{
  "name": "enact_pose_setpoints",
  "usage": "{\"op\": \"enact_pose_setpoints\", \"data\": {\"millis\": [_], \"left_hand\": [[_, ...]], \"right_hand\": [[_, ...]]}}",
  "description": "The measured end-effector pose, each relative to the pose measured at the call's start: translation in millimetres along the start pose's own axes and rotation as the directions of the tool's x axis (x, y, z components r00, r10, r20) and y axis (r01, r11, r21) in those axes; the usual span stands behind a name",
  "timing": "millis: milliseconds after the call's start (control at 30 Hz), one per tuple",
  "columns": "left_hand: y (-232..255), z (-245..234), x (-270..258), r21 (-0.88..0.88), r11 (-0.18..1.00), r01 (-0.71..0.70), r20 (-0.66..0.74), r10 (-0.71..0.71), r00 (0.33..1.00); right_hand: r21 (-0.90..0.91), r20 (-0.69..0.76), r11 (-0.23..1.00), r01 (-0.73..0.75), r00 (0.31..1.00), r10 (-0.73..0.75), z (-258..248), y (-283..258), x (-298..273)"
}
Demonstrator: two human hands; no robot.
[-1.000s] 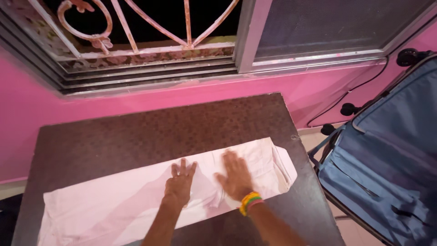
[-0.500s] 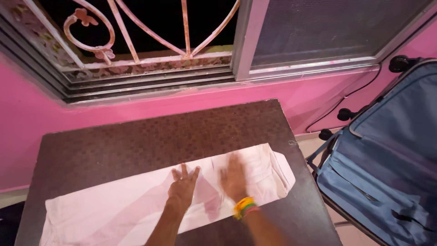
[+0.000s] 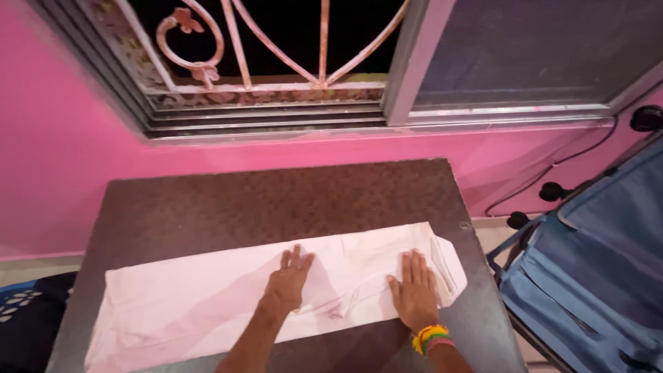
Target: The person folds a shirt on a table by hand, then picks it up and places it into an open suitcase.
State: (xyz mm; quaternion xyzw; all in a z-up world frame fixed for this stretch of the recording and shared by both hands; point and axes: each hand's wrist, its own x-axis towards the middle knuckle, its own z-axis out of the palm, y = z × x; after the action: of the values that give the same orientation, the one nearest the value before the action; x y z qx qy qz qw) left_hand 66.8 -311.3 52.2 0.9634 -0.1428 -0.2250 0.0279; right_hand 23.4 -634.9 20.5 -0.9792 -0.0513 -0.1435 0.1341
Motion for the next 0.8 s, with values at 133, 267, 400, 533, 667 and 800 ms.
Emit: {"op": "enact_pose_setpoints", "data": {"millis": [133,267,400,533,667,800], "left_hand": [[-11,40,16,-0.028,0.997,-0.069,-0.175,0.063,0.983],[0,50,13,-0.006,0.996,-0.093,-0.223,0.089,0.971],[8,30,-4,0.002,0.998,-0.07,-0.054,0.07,0.996],[18,4,-7,-0.303,0.953,0.023,-0.016,-0.029,0.999],[59,-15,7,-0.219,0.976,-0.008,0.02,0.013,1.0],[70,-22,27,-0.042,0.999,0.009,0.079,-0.006,0.997]], "right_hand": [[-0.153,-0.063,0.979,-0.138,0.99,0.129,23,-30,12],[0.238,0.382,0.97,-0.059,0.923,-0.038,30,-99,29],[0.1,0.541,0.994,-0.054,0.841,-0.008,27,-120,26],[0.121,0.485,0.992,0.041,0.869,-0.095,21,-98,21],[0.057,0.563,0.995,0.079,0.821,-0.098,9,-98,24],[0.023,0.614,1.0,0.019,0.789,-0.029,-8,-107,39]]}}
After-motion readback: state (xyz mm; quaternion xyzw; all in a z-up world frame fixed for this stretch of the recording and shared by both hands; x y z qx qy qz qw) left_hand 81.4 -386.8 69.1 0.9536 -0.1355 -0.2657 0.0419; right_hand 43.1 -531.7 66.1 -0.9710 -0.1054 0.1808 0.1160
